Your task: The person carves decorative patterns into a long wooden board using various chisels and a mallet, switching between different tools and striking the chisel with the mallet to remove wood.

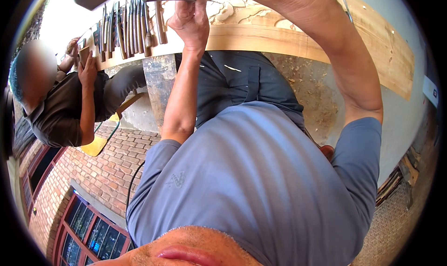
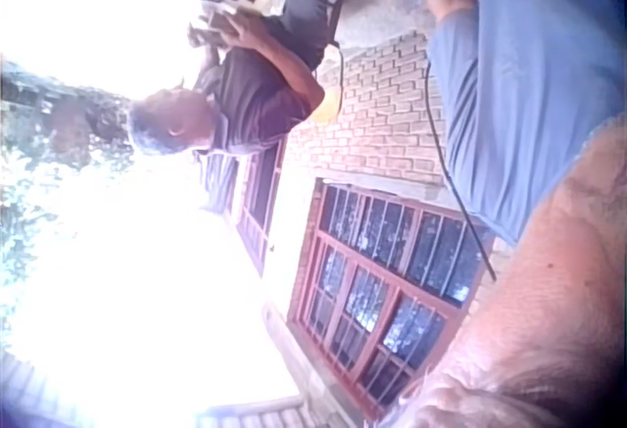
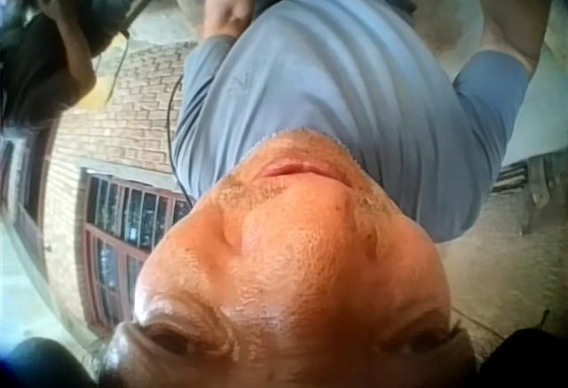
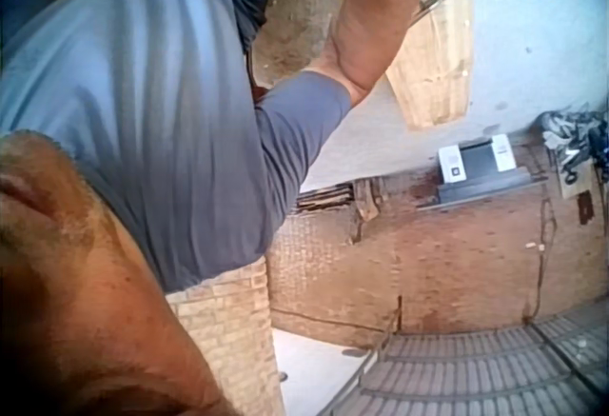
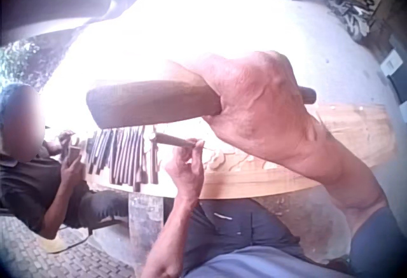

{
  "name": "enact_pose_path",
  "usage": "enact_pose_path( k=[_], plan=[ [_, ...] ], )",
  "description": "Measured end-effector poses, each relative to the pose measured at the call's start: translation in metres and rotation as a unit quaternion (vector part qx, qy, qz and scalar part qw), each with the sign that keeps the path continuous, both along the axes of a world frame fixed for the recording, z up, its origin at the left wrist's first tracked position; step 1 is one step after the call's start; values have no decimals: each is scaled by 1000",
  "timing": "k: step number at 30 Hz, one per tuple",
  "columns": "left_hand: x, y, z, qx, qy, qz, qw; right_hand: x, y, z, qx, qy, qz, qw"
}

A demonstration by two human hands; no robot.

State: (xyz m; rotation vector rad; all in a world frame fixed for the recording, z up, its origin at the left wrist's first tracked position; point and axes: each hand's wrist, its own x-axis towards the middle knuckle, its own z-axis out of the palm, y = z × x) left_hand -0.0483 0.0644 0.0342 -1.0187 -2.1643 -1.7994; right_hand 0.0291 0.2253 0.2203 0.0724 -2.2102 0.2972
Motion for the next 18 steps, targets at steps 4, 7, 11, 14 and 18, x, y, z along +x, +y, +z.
enact_pose_path(
  k=[4, 7, 11, 14, 18],
  plan=[
    [-1, 1, -1, -5, 56, -17, 998, 2, -4, 0, 25, 75, -3, 997],
    [-3, 2, 2, -37, 71, -23, 996, 11, -5, 2, 131, -25, -42, 990],
    [-9, -8, -5, 11, -24, -23, 999, 25, 0, -6, 72, -46, -76, 993],
    [-8, -12, -4, 209, -145, 34, 966, 44, -2, -23, -160, -59, -61, 983],
    [15, -31, -14, 25, 121, 5, 992, 67, -7, -39, -426, -86, -61, 899]
  ],
)
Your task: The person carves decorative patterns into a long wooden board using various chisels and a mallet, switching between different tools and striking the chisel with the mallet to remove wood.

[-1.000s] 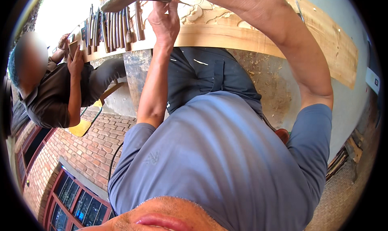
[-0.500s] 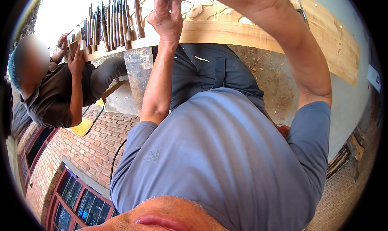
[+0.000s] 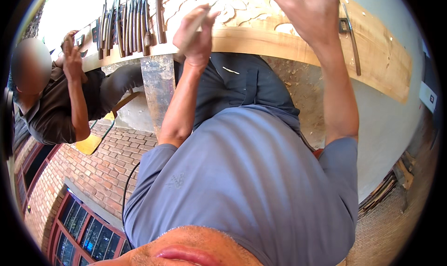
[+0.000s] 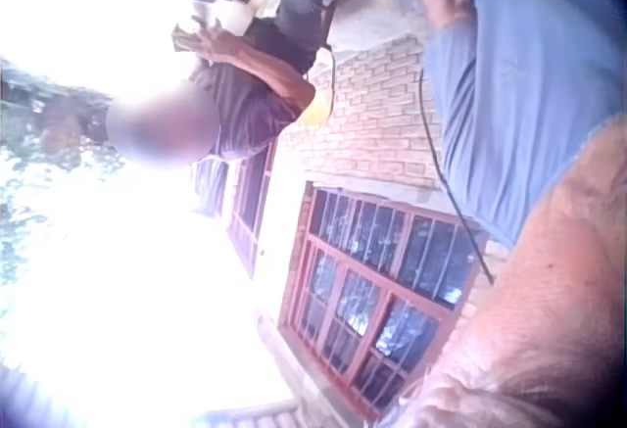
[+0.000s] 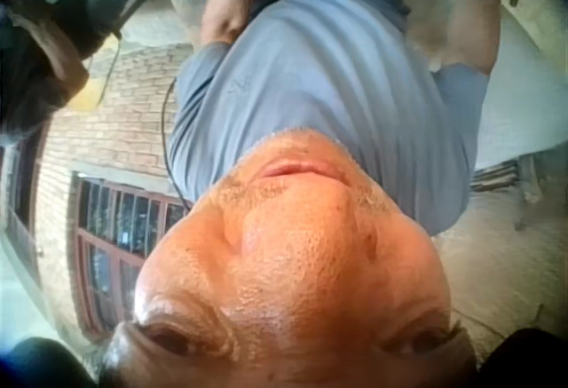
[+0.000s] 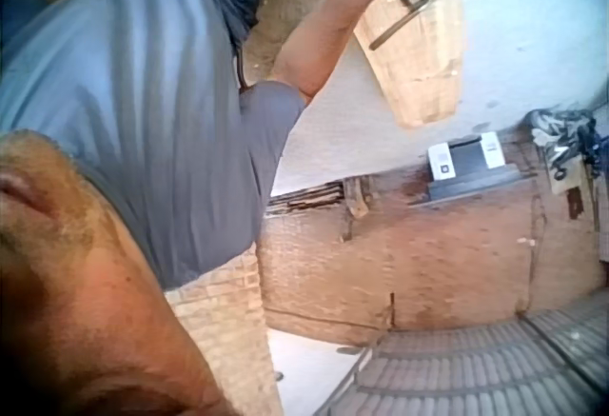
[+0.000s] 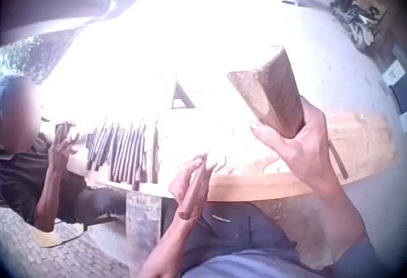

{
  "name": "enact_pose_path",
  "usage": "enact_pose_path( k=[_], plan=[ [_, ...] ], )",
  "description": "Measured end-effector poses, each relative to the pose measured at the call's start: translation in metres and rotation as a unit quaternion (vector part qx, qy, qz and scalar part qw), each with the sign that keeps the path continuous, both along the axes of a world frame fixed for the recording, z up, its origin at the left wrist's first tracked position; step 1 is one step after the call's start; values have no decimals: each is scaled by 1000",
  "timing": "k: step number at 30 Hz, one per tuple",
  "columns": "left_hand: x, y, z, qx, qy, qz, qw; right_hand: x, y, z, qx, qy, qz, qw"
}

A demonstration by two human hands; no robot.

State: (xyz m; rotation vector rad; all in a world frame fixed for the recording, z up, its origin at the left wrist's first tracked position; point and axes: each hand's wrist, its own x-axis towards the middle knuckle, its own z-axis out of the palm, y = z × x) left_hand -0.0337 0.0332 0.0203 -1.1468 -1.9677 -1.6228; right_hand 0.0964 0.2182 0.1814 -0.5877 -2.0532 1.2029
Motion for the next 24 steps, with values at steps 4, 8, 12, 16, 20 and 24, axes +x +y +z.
enact_pose_path(
  k=[4, 8, 12, 16, 20, 24],
  plan=[
    [26, 8, 0, -30, 74, -61, 995, 41, 10, -25, -112, -41, -38, 992],
    [27, 8, -6, -55, 133, -60, 988, 58, 8, -34, -111, -56, -70, 990],
    [25, 6, -11, -67, 135, -61, 987, 69, 7, -41, -146, -54, -77, 985],
    [29, 14, -7, -62, 134, -63, 987, 80, 6, -42, -153, -71, -103, 980],
    [31, 14, -7, -76, 154, -51, 984, 81, 0, -45, -154, -71, -108, 980],
    [32, 19, -1, -81, 151, -38, 984, 82, -1, -43, -137, -83, -113, 981]
  ],
)
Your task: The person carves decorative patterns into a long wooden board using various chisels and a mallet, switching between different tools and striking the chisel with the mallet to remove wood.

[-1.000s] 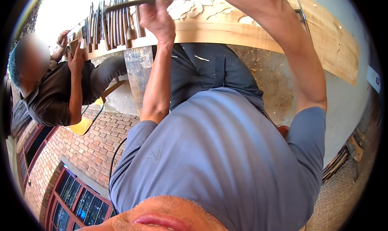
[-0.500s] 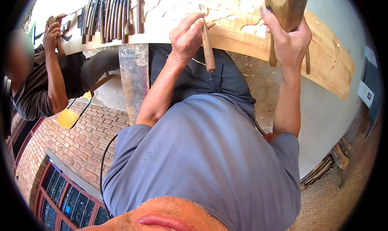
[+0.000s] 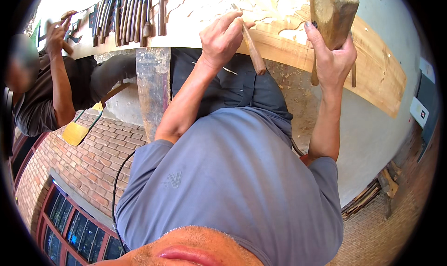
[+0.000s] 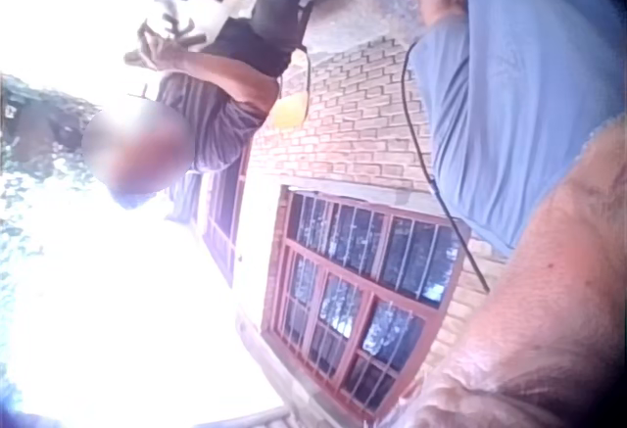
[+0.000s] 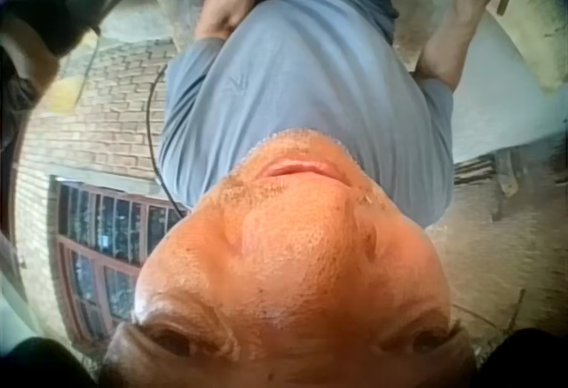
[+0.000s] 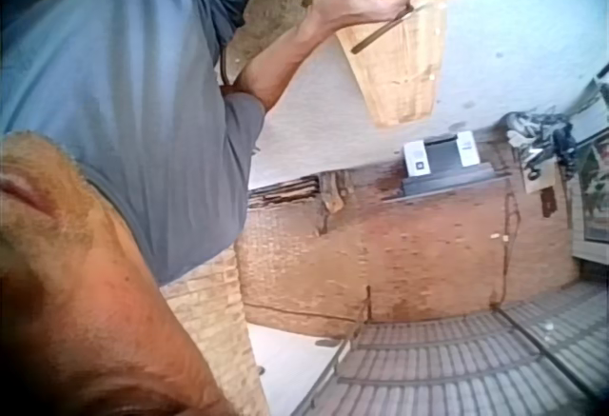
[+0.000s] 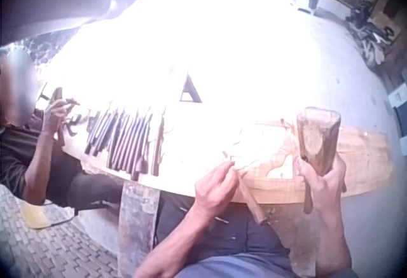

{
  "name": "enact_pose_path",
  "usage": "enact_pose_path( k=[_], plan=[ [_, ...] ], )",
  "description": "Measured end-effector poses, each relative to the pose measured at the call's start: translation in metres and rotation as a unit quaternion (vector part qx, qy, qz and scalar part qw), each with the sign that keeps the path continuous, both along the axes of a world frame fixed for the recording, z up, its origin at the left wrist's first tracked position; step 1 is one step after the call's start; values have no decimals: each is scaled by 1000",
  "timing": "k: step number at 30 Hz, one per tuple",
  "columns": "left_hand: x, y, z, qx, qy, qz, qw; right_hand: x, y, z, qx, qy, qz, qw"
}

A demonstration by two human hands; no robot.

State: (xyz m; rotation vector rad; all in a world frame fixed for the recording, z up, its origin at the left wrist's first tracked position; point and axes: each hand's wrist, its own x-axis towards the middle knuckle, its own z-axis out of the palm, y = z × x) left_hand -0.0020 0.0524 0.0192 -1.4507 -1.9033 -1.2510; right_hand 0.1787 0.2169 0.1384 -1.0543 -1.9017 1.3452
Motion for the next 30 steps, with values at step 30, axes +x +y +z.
enact_pose_path(
  k=[30],
  plan=[
    [17, 30, 37, -9, -89, 63, 994, -10, -13, 7, 556, -45, 64, 828]
  ],
)
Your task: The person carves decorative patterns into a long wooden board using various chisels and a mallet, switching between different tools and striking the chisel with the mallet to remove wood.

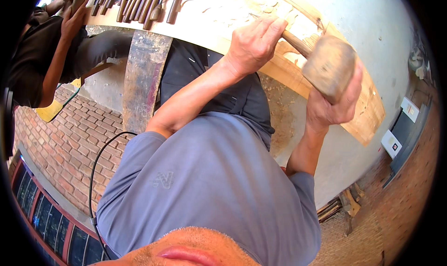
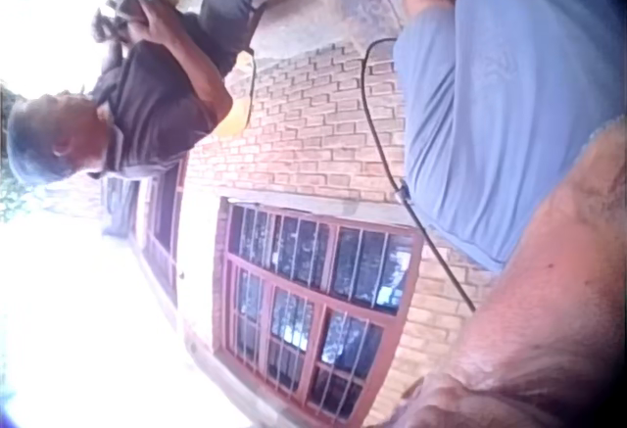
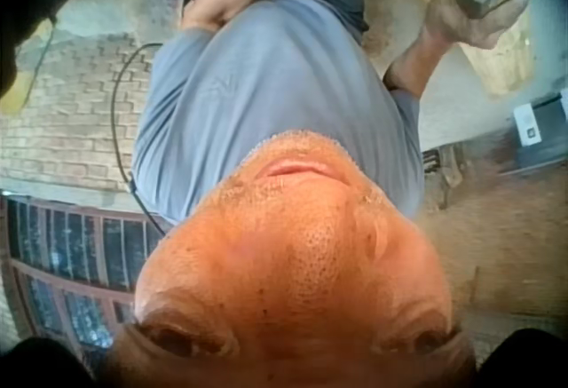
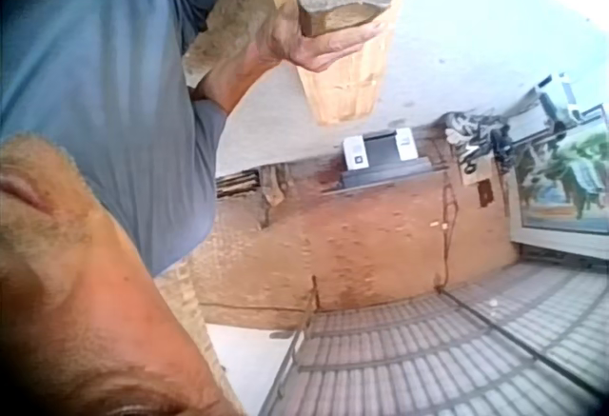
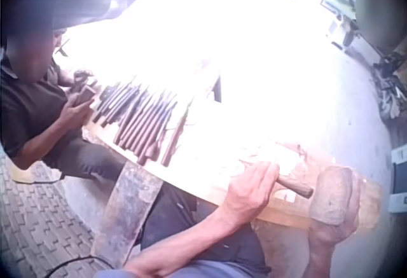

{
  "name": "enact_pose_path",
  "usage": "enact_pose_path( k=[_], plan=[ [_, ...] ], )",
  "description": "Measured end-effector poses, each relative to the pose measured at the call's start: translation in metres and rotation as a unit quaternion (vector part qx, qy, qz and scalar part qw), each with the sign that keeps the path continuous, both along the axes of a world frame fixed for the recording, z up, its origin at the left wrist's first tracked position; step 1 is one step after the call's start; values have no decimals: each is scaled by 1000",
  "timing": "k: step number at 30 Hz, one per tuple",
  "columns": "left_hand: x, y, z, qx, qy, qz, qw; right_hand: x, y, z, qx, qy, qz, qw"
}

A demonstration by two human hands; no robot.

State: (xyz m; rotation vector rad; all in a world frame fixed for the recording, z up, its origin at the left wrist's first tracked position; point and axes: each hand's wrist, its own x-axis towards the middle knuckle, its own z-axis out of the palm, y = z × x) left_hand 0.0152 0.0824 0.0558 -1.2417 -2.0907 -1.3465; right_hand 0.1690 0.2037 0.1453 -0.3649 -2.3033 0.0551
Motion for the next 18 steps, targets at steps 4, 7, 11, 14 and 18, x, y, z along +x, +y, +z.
enact_pose_path(
  k=[4, 7, 11, 14, 18],
  plan=[
    [1, -2, 0, 0, -20, 16, 1000, 9, -12, 7, -159, 76, -110, 978],
    [-4, 2, -5, 27, -11, 26, 999, -9, -10, 18, -67, 9, -59, 996],
    [-8, -4, -9, 14, -29, 19, 999, -19, -2, 24, -30, -31, -32, 999],
    [-25, -13, -24, 24, -40, 26, 999, -15, -6, 14, -87, 41, -31, 995],
    [-50, -15, -2, 99, -133, 39, 985, 4, -2, -13, -405, 88, -150, 897]
  ],
)
